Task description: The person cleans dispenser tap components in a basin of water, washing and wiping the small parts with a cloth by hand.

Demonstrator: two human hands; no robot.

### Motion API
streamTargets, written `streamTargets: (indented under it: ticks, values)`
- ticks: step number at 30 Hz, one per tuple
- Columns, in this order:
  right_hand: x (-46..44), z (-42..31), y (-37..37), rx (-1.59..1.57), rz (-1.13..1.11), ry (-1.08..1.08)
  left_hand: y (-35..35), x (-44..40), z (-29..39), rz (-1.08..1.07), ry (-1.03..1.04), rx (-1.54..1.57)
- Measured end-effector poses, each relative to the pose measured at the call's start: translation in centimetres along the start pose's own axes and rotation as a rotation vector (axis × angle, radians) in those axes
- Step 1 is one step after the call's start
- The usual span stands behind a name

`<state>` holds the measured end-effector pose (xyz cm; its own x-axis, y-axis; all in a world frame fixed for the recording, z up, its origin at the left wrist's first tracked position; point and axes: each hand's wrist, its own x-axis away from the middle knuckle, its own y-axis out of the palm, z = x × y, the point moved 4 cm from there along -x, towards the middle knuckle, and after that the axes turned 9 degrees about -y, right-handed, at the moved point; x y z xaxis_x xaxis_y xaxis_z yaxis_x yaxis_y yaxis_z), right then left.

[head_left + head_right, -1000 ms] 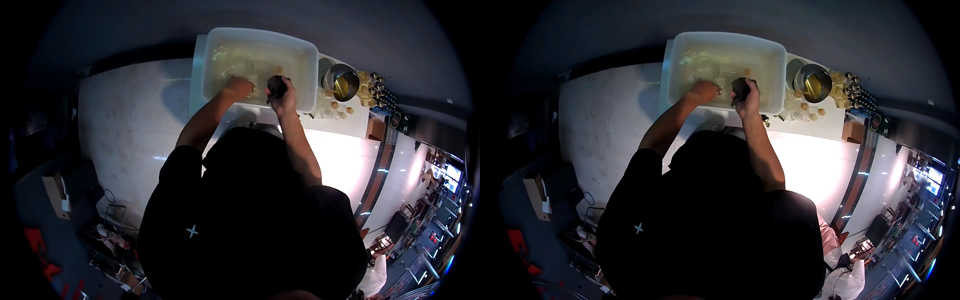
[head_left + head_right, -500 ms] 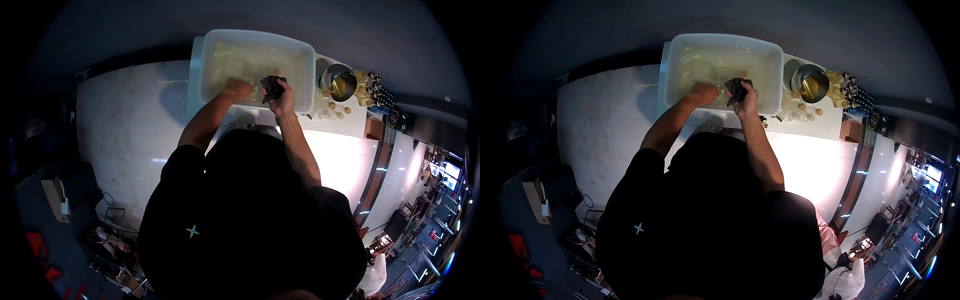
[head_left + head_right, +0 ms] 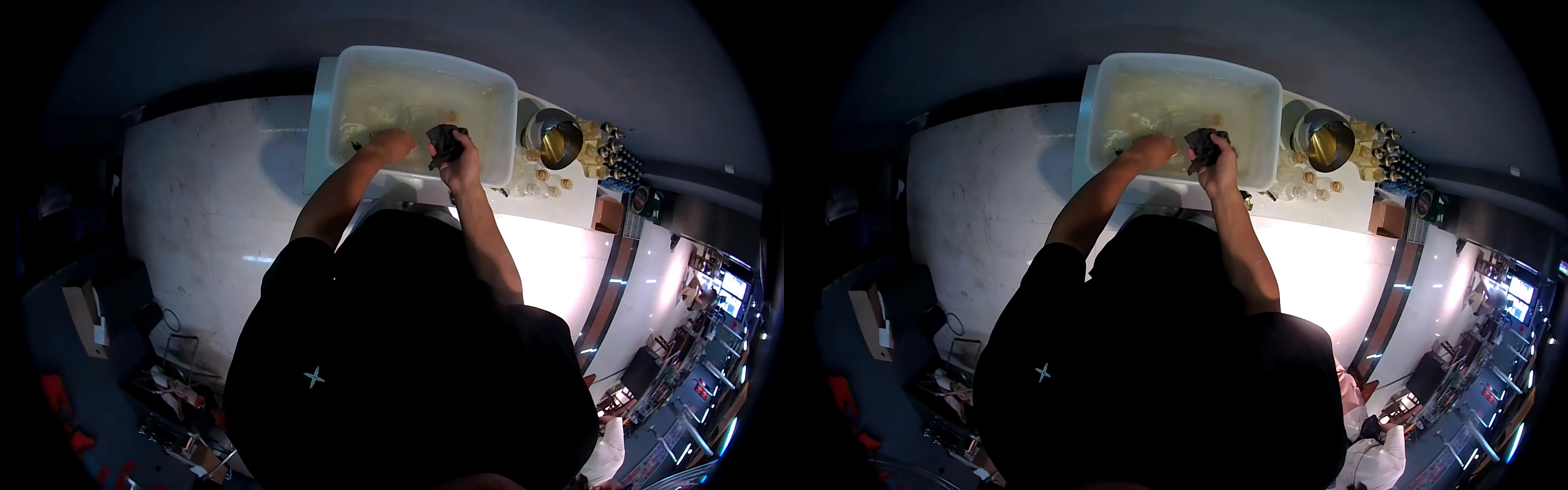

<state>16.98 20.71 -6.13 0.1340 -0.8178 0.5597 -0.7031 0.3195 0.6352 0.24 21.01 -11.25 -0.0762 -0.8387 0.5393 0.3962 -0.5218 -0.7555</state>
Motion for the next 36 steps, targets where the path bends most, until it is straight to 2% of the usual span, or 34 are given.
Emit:
streamTargets:
  ticks: [3,6,12,15,18,21,24,27,30,33,36]
  values:
    - [0.3,-0.1,0.2,-0.009,-0.002,-0.016,-0.9,0.2,0.3,0.069,-0.009,-0.008]
    - [0.0,-0.3,-0.1,-0.036,0.006,-0.03,-3.7,1.3,0.8,0.135,-0.165,0.001]
    - [-0.7,-0.9,-1.2,-0.095,0.035,-0.034,-5.7,2.6,0.2,0.291,-0.169,0.065]
    - [-0.3,-1.0,-0.9,-0.105,0.037,-0.034,-3.9,0.9,-0.7,0.36,-0.147,0.147]
    - [-0.1,-1.1,-0.8,-0.114,0.021,-0.029,-3.7,1.1,-0.3,0.213,-0.123,0.122]
    - [-0.2,-1.0,-0.8,-0.117,-0.003,-0.023,-2.4,0.6,-0.5,0.3,0.025,0.234]
    - [-0.2,-0.9,-0.7,-0.123,0.005,-0.024,-3.7,2.2,0.7,0.189,0.047,0.145]
    - [-0.2,-0.9,-0.7,-0.13,0.02,-0.024,-3.1,2.7,1.0,0.236,0.113,-0.008]
    - [-0.2,-0.8,-0.6,-0.13,0.021,-0.024,-1.8,1.8,0.8,0.167,0.223,-0.091]
    - [0.2,-0.9,-0.2,-0.121,0.018,-0.021,0.1,0.0,0.0,0.136,0.232,-0.198]
    - [0.3,-0.9,0.0,-0.108,0.014,-0.025,0.9,-1.2,-0.7,0.19,0.251,-0.137]
